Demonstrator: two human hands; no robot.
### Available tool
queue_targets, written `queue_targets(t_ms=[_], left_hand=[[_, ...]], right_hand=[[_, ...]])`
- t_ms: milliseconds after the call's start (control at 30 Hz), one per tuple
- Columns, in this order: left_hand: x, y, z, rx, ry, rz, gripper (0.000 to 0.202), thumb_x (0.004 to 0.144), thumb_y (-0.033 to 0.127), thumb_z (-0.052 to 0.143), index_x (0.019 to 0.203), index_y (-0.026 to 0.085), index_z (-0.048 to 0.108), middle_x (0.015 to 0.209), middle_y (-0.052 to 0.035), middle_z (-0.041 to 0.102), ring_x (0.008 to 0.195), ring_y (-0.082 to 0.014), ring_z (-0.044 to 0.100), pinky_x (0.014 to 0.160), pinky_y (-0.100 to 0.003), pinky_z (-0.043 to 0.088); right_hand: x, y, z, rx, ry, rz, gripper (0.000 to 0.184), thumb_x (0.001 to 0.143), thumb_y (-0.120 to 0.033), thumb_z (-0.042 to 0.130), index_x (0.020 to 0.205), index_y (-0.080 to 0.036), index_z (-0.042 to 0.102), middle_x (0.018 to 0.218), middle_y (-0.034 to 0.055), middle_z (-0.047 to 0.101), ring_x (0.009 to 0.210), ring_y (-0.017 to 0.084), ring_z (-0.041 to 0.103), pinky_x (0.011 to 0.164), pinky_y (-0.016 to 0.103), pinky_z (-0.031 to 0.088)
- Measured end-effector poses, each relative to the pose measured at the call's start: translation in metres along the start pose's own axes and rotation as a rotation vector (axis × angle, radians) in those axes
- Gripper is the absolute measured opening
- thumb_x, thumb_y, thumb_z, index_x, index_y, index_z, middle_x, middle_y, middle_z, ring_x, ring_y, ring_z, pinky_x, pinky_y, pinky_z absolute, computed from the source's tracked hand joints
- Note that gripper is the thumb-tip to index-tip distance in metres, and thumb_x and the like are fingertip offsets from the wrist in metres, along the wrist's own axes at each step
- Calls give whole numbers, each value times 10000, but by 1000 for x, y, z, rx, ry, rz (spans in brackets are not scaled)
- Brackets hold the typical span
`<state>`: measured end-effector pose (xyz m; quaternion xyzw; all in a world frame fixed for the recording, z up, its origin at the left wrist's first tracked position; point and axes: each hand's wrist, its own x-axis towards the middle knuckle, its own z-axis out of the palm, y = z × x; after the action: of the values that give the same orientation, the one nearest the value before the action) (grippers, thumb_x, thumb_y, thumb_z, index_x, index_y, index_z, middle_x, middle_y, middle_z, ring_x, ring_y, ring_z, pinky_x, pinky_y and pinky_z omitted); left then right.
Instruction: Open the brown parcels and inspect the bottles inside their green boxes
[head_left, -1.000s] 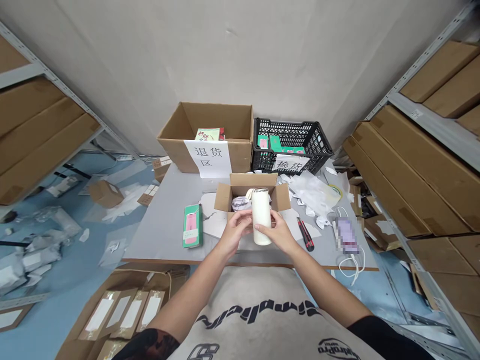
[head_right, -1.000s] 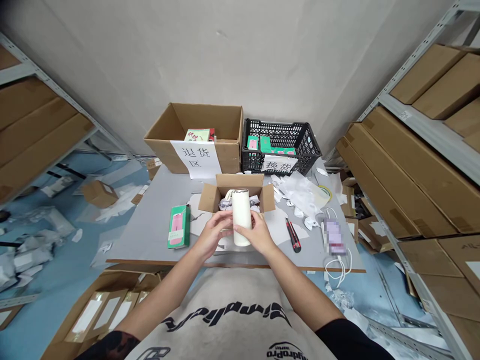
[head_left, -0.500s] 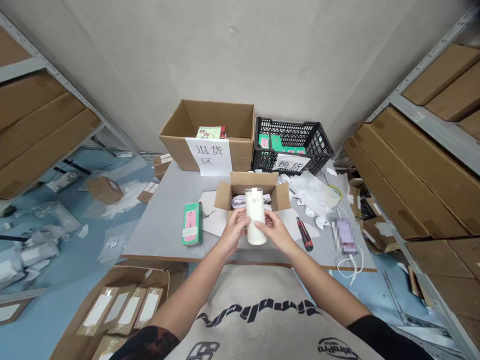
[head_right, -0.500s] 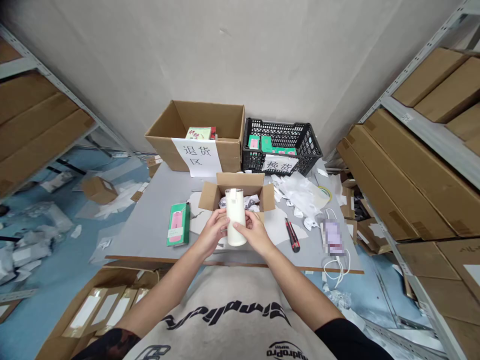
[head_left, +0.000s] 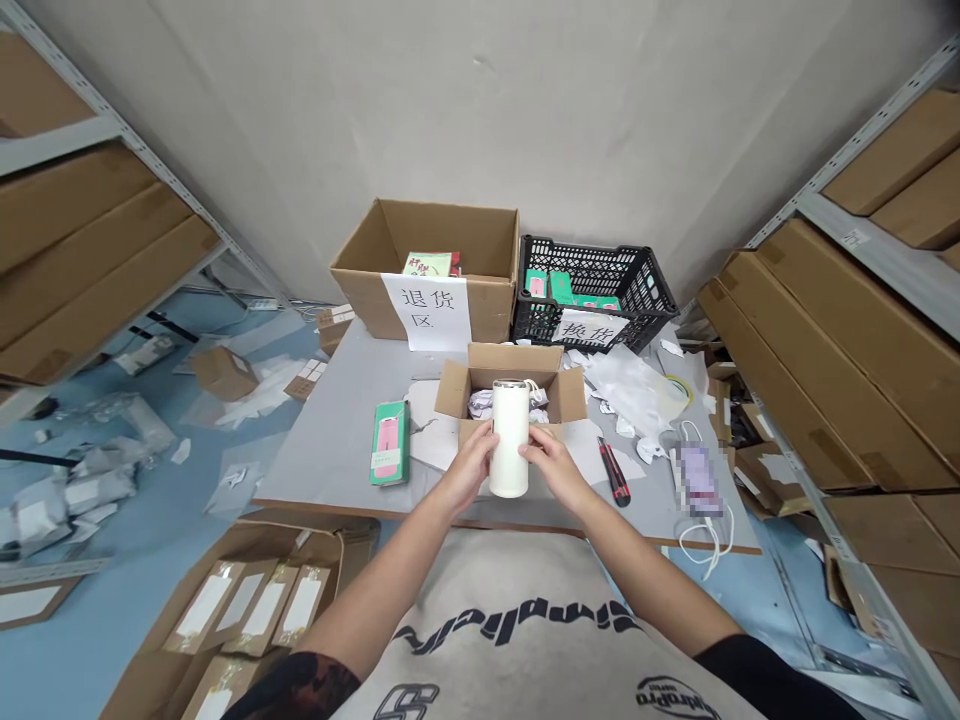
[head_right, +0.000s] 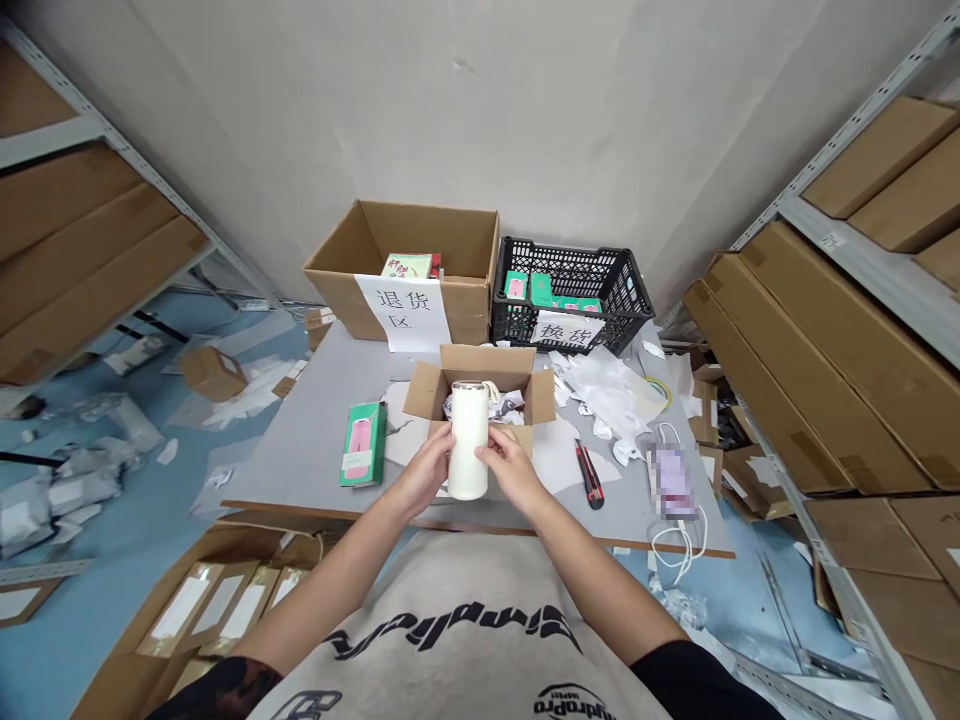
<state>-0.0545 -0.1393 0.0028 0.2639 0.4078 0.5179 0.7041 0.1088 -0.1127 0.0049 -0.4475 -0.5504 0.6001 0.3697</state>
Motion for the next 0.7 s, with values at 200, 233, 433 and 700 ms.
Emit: queue_targets(t_ms=[200, 233, 433, 700], left_hand=[[-2, 0, -2, 36, 97, -7, 558, 771, 433, 739, 1256, 221, 563, 1190, -106, 673, 1028, -273, 659, 756, -325, 525], [-2, 1, -2, 39, 89, 5, 536, 779, 428, 735, 1246, 226, 567, 1213, -106, 663, 1037, -274, 658, 771, -337, 531], [-2, 2, -4, 96, 84, 96, 473, 802, 426, 727, 1208, 227, 589, 1206, -111, 664, 1102, -277, 631, 834, -374, 535], [0, 1, -7, 132, -10, 89, 647, 770, 436, 769, 1329, 217, 529, 1270, -124, 649, 1183, -298, 596, 937, -386, 501]], right_hand=[[3, 15, 5, 4, 94, -12, 533, 701, -420, 794, 1120, -259, 506, 1089, 41, 600, 973, 199, 584, 855, 356, 505], [3, 15, 5, -8, 91, -9, 548, 682, -420, 813, 1102, -258, 503, 1108, 46, 603, 992, 205, 588, 854, 359, 509], [2, -4, -3, 29, 13, 10, 501, 685, -409, 811, 1101, -236, 592, 1052, 47, 648, 984, 225, 610, 873, 379, 503], [-2, 7, -1, 141, -78, 5, 375, 773, -421, 731, 1052, -269, 531, 1003, 19, 644, 962, 200, 608, 899, 383, 478]])
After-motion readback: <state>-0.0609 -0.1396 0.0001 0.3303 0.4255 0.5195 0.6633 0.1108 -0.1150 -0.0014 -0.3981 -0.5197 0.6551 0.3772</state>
